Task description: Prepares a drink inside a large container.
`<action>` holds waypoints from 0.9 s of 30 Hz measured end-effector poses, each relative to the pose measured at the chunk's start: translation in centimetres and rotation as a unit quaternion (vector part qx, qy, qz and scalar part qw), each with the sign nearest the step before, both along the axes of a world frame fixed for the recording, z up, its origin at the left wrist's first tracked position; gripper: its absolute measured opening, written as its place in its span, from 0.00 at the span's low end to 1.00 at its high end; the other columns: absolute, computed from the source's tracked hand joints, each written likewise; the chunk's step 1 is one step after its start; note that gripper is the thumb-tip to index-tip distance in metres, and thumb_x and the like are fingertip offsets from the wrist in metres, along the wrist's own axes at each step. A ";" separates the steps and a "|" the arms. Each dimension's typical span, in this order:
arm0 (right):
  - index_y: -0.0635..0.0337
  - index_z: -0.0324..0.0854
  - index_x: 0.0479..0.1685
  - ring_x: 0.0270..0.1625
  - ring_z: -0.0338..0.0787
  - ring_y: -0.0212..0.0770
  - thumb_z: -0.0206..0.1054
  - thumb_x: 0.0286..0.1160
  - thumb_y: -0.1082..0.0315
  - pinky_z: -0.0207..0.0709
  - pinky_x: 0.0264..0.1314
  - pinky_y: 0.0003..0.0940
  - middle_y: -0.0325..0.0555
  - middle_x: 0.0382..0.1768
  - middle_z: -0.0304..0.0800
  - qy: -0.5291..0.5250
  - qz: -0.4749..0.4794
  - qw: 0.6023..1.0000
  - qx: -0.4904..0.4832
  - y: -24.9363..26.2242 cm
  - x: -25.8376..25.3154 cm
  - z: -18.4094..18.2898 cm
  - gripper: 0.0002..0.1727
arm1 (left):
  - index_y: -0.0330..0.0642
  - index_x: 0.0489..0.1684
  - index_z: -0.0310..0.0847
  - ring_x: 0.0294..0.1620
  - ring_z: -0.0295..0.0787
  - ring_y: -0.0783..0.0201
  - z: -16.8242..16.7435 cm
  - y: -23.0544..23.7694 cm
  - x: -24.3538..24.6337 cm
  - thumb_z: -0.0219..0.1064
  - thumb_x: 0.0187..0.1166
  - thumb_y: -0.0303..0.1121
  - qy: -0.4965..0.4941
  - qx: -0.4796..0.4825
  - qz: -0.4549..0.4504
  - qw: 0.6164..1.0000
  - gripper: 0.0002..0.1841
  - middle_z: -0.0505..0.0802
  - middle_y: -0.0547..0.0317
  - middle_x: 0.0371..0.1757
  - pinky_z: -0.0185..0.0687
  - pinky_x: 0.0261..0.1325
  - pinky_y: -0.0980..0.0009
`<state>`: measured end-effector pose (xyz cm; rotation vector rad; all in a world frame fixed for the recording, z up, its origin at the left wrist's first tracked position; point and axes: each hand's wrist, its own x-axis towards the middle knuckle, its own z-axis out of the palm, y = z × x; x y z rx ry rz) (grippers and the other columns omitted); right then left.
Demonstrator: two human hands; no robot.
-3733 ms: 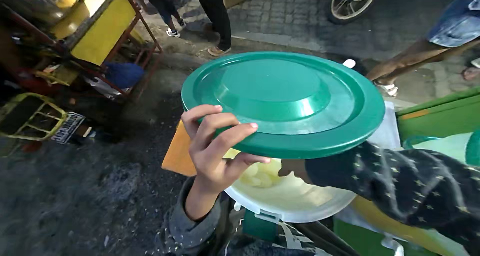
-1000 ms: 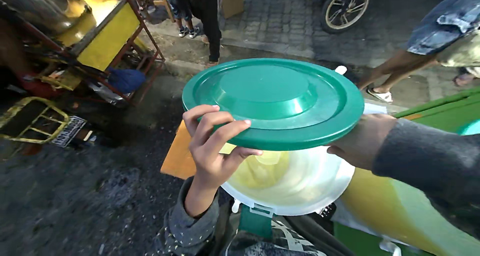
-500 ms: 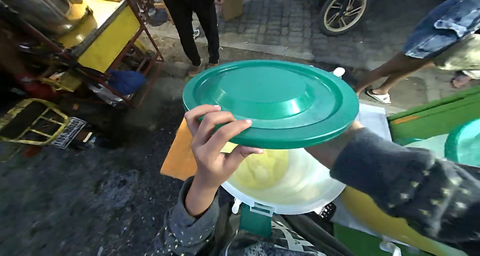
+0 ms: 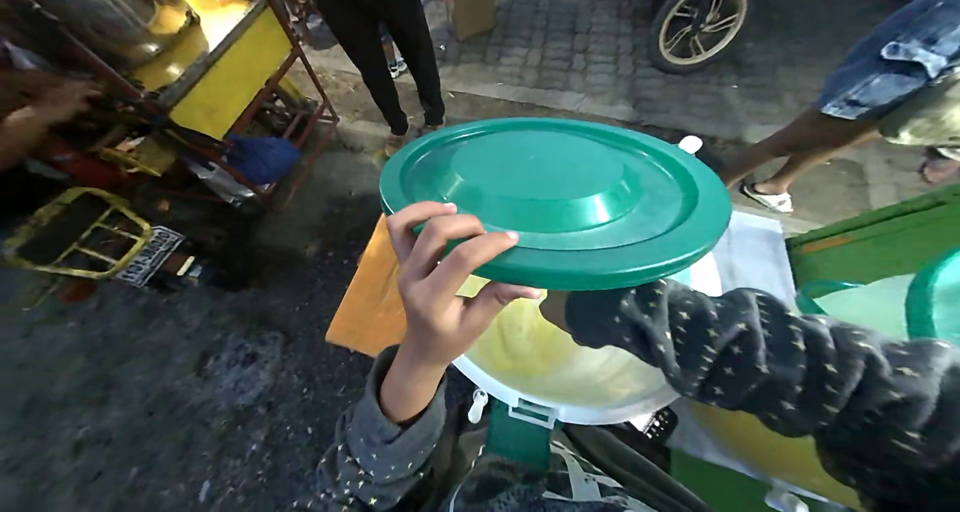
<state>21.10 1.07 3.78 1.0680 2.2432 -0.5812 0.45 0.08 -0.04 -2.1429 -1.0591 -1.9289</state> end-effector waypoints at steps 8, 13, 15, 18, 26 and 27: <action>0.81 0.86 0.31 0.33 0.87 0.59 0.76 0.55 0.82 0.75 0.41 0.54 0.66 0.27 0.87 0.154 0.057 0.974 -0.159 5.4 2.4 -6.2 0.08 | 0.48 0.40 0.87 0.66 0.76 0.66 0.0 0.2 -0.1 0.71 0.76 0.55 -0.007 0.005 -0.004 1.000 0.19 0.86 0.66 0.43 0.58 0.81 0.64; 0.81 0.66 0.79 0.84 0.72 0.60 0.53 0.86 0.81 0.59 0.86 0.45 0.73 0.77 0.74 -0.138 0.004 0.982 -0.131 0.6 -2.9 9.7 0.24 | 0.49 0.41 0.86 0.67 0.75 0.67 0.1 0.1 -0.1 0.71 0.76 0.56 -0.005 0.000 0.000 1.000 0.19 0.85 0.69 0.44 0.56 0.82 0.66; 0.80 0.78 0.69 0.68 0.83 0.70 0.60 0.80 0.82 0.72 0.73 0.60 0.77 0.61 0.84 -0.039 0.020 0.997 -0.063 0.8 1.5 4.8 0.20 | 0.49 0.41 0.87 0.67 0.75 0.68 0.1 0.1 0.0 0.71 0.76 0.56 -0.009 0.000 -0.003 1.000 0.19 0.85 0.69 0.44 0.57 0.82 0.66; 0.63 0.82 0.72 0.54 0.90 0.70 0.65 0.75 0.79 0.80 0.57 0.64 0.69 0.47 0.90 -0.139 0.046 0.989 -0.014 0.1 2.4 4.2 0.24 | 0.49 0.41 0.87 0.67 0.75 0.68 0.1 0.1 0.0 0.71 0.76 0.56 -0.009 0.000 -0.002 1.000 0.19 0.85 0.68 0.44 0.57 0.82 0.64; 0.67 0.66 0.86 0.50 0.91 0.71 0.51 0.81 0.85 0.81 0.49 0.61 0.72 0.50 0.89 -0.197 0.015 0.979 0.049 -3.0 0.1 6.1 0.30 | 0.50 0.41 0.87 0.67 0.75 0.68 0.1 0.0 0.1 0.70 0.77 0.56 -0.003 0.000 0.001 1.000 0.19 0.85 0.69 0.44 0.56 0.82 0.65; 0.68 0.65 0.86 0.51 0.90 0.71 0.49 0.82 0.85 0.81 0.50 0.61 0.72 0.51 0.88 -0.192 0.003 0.980 0.057 -2.8 0.0 5.8 0.30 | 0.50 0.41 0.87 0.67 0.75 0.68 0.1 -0.1 0.0 0.70 0.77 0.56 -0.002 -0.001 0.001 1.000 0.19 0.85 0.69 0.44 0.56 0.82 0.65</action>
